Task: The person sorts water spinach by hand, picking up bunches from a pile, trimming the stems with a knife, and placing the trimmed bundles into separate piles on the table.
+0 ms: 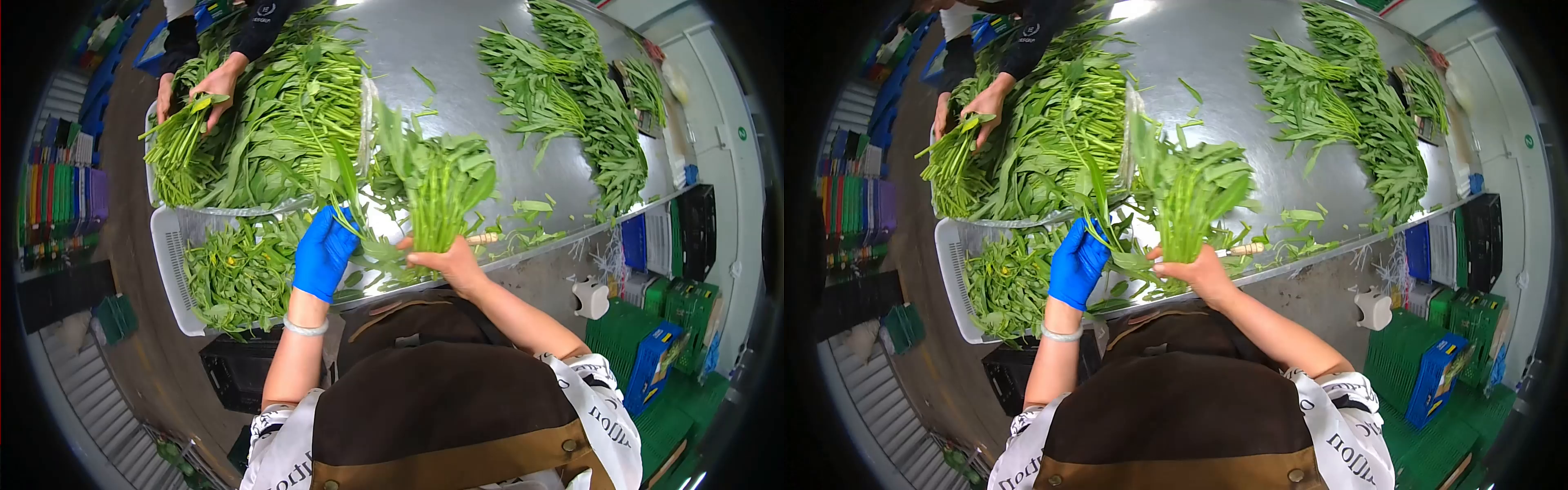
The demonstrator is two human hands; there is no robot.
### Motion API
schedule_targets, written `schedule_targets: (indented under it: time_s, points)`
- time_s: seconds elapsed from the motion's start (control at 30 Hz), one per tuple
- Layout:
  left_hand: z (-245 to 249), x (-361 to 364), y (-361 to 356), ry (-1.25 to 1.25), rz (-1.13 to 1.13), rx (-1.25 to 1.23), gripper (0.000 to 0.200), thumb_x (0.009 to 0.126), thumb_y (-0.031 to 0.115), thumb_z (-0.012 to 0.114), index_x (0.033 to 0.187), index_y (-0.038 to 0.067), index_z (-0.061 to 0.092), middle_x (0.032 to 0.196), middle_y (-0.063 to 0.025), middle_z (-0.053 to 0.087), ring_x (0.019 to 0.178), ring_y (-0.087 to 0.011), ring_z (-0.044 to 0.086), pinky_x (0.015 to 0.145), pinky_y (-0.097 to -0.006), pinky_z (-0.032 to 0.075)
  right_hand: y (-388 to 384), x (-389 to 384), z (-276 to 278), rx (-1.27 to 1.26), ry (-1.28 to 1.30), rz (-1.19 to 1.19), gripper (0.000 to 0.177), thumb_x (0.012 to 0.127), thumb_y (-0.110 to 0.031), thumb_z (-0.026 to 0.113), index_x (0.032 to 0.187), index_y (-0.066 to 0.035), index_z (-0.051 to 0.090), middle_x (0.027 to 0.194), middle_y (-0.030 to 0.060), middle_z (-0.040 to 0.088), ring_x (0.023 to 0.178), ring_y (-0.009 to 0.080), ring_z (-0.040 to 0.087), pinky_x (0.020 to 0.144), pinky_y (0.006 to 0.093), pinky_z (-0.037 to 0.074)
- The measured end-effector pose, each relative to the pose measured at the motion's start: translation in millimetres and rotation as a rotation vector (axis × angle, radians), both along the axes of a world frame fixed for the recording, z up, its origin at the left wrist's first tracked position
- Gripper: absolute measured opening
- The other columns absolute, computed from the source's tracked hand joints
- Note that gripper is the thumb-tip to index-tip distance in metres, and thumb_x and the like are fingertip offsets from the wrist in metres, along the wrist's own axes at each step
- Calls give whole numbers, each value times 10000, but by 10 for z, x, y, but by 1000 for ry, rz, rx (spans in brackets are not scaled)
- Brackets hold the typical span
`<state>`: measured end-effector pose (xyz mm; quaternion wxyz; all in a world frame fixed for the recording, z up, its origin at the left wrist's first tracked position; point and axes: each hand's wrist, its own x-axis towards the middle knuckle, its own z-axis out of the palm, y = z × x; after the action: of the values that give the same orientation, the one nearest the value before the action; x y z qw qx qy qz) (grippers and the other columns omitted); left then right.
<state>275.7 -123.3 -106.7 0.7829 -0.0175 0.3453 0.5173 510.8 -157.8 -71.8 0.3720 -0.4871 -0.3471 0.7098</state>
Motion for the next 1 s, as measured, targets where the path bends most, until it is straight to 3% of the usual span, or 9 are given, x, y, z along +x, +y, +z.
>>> schedule_targets:
  time_s: [0.13,0.37,0.4,0.5,0.67,0.8,0.9,1.0]
  points:
    - [-72,145,27,-249,7,79,198,961,165,516,1089,38,598,1086,-110,655,1001,-211,623,852,-338,515,26,-71,-2,-21,-18,83,250,748,-65,722,975,-8,633,896,49,658,783,124,608,727,283,497]
    - [-209,91,155,-93,144,90,225,958,185,524,1108,38,604,1154,-116,634,1044,-224,610,906,-342,487,67,-30,12,-42,3,23,162,756,-54,682,904,1,646,836,59,651,718,132,607,688,281,500]
    - [-140,71,179,28,233,79,218,948,184,541,1105,51,611,1148,-107,636,1038,-213,611,903,-354,487,61,-14,7,-32,0,-7,156,757,-52,678,901,2,646,833,62,651,712,133,606,688,281,500]
    - [84,-96,233,544,156,180,202,913,125,584,1087,24,590,1075,-106,637,996,-233,625,883,-351,518,16,66,-62,1,-49,-24,181,749,-38,653,921,15,649,833,74,663,705,135,629,686,273,510]
    - [262,3,177,206,-70,61,245,910,130,576,1120,5,571,1140,-157,607,1063,-316,596,943,-468,495,-15,54,-19,80,-123,-40,250,753,-67,696,990,0,653,854,72,667,725,119,630,696,266,504]
    - [262,141,166,-72,-115,-24,299,932,178,546,1179,11,553,1232,-177,569,1140,-316,555,995,-475,452,53,14,-37,200,-306,52,313,743,-42,731,1031,0,615,953,61,657,823,129,610,703,293,510]
    - [201,178,210,-108,-76,-44,334,941,177,527,1229,9,527,1257,-171,558,1149,-311,553,1004,-452,448,64,-10,-16,19,-115,112,262,748,-53,731,979,-7,615,881,57,644,765,130,613,679,288,508]
    - [134,194,216,-89,-131,-9,348,916,187,582,1231,43,547,1276,-132,557,1188,-274,532,1009,-429,440,43,-66,2,-23,1,26,228,746,-53,731,936,-11,611,817,48,629,705,128,609,659,284,502]
